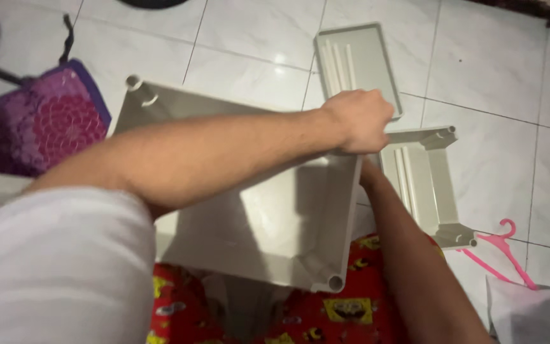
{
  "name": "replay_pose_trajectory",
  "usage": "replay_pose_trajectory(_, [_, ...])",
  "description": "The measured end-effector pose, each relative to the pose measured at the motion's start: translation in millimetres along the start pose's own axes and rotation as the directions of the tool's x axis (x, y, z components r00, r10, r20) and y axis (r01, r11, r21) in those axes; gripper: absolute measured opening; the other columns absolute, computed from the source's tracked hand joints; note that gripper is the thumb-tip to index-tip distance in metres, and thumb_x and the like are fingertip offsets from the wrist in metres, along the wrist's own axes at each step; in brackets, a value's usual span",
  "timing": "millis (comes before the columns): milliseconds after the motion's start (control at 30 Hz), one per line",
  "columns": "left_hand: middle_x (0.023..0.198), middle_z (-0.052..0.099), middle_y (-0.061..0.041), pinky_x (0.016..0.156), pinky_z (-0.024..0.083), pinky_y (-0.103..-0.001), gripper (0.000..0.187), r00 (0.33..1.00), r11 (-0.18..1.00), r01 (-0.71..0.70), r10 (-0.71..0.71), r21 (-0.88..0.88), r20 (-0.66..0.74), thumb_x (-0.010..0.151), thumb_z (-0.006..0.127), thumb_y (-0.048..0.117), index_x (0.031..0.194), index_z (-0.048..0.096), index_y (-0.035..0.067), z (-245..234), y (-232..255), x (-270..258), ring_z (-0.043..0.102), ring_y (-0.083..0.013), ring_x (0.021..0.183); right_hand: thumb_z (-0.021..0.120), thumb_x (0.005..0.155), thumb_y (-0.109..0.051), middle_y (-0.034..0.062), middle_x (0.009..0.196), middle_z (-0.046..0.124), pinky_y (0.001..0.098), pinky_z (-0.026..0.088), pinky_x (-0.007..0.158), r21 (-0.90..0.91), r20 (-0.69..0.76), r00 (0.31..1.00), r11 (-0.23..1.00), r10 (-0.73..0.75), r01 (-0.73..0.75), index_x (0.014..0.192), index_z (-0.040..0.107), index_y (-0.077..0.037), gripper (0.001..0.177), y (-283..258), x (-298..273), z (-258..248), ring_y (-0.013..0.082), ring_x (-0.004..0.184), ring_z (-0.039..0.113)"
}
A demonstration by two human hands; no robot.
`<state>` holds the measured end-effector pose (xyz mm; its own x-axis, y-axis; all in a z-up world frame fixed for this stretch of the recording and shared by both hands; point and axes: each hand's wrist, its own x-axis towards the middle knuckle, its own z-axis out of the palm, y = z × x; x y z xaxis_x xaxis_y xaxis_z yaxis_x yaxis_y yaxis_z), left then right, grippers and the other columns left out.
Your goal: The person assembles a small plastic storage unit by inserting white plastic rods into the corners of rectangular trays and attaching black caster wheels to the bottom. The person works on the floor, connecting multiple trays to form a stacked structure.
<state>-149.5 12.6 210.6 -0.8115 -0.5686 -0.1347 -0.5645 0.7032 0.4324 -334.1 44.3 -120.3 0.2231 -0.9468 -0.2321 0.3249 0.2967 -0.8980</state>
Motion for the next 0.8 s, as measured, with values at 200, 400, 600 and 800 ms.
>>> replay_pose_trajectory(200, [0.093,0.073,-0.021,0.082,0.057,-0.051,0.035,0.998,0.993,0.062,-0.059,0.099,-0.035,0.081,0.066,0.035,0.091,0.075,0.003,-6,0,-17,0.071,-0.0395,0.092,0.061,0.098,-0.025,0.0052,0.12,0.064,0.0316,0.056,0.081,0.206,-0.056,0.996,0.975,-0.067,0.077,0.131,0.059,-0.007,0.037,5,-10,47,0.0143,0.103,0.064])
replay_pose_trajectory(400, [0.094,0.074,-0.02,0.084,0.059,-0.047,0.034,0.984,0.984,0.174,-0.172,-0.043,0.042,0.074,0.069,0.029,0.093,0.075,0.002,-10,-1,-18,0.073,-0.0368,0.092,0.059,0.099,-0.026,0.0057,0.118,0.064,0.0315,0.057,0.08,0.413,-0.153,0.979,0.891,-0.137,0.19,0.129,0.059,-0.006,0.036,20,-27,103,0.0145,0.102,0.064])
replay_pose_trajectory(600, [0.1,0.074,-0.019,0.085,0.059,-0.046,0.036,0.948,0.951,0.291,-0.273,-0.103,0.162,0.072,0.068,0.025,0.1,0.074,0.003,-8,2,-11,0.074,-0.0341,0.095,0.057,0.099,-0.026,0.0061,0.116,0.065,0.0314,0.057,0.08,0.442,-0.19,0.971,0.87,-0.146,0.218,0.128,0.059,-0.006,0.035,16,-30,118,0.0148,0.101,0.065])
replay_pose_trajectory(800, [0.102,0.076,-0.018,0.083,0.06,-0.045,0.037,0.952,0.957,0.274,-0.256,-0.095,0.171,0.073,0.066,0.021,0.103,0.074,0.002,-9,4,-12,0.075,-0.032,0.095,0.056,0.1,-0.027,0.0066,0.115,0.065,0.0313,0.057,0.079,0.465,-0.209,0.965,0.852,-0.158,0.24,0.126,0.06,-0.005,0.035,20,-29,127,0.015,0.1,0.065])
